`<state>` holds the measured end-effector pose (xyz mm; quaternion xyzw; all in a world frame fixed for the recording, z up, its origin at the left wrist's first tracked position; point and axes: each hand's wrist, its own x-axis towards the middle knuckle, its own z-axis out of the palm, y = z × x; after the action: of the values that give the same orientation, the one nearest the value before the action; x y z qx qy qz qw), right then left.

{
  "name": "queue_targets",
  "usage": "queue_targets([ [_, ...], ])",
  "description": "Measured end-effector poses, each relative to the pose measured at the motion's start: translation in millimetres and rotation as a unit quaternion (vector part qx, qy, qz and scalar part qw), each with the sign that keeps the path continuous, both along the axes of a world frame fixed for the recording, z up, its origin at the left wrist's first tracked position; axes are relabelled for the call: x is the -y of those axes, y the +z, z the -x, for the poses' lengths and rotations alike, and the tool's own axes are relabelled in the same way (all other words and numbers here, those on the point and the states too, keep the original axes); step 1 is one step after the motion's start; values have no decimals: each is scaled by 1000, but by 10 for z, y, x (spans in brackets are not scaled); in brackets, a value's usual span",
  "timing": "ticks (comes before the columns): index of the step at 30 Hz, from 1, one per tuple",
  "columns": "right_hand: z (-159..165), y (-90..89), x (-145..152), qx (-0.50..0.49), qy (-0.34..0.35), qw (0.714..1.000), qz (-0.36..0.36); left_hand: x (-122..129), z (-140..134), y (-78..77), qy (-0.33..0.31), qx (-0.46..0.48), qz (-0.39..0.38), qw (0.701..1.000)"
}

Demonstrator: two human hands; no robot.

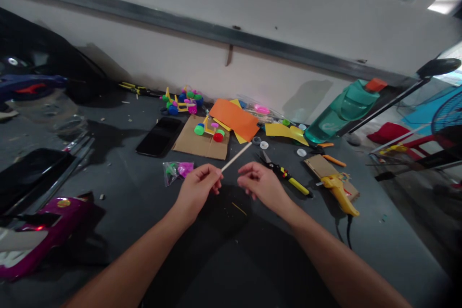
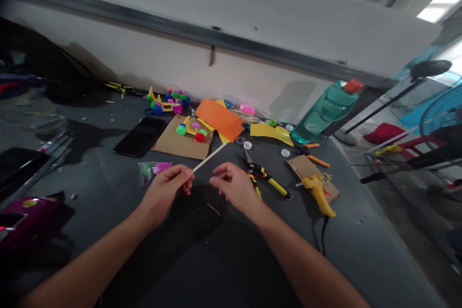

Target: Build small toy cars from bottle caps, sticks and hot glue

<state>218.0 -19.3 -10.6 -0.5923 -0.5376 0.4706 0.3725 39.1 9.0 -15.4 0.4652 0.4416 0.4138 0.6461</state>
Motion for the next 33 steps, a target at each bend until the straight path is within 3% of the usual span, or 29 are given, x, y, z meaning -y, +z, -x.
queue_targets([
  [2, -1, 34, 62, 187, 113, 976, -4, -28, 21, 1, 50, 10, 0, 999],
  [5, 51, 85, 170, 389, 227, 892, -44, -48, 42, 8, 79, 21, 8, 997],
  [8, 141, 95, 240, 483, 264, 833, -62, -38, 39, 11, 78, 18, 1, 997],
  [11, 198, 84, 254, 507, 263, 818, -69, -21, 30, 15, 73, 11, -5, 997],
  [14, 205, 135, 255, 470, 237, 846, -82, -16, 27, 21, 73, 4, -7, 997],
  [18, 210, 285, 308, 286, 229, 928, -73, -28, 22, 22, 67, -13, -9, 998],
  [21, 222, 299, 318, 178, 218, 959, -37, -31, 12, 5, 50, -34, -18, 998],
  [25, 202, 131, 193, 61, 82, 995, 16, 8, 2, -35, -20, -85, -58, 995],
  [29, 174, -10, 76, -133, -29, 991, 10, 91, -14, -60, -126, -155, -130, 971],
  [33, 159, -35, 76, -146, -66, 987, -30, 129, -24, -63, -145, -167, -146, 964],
])
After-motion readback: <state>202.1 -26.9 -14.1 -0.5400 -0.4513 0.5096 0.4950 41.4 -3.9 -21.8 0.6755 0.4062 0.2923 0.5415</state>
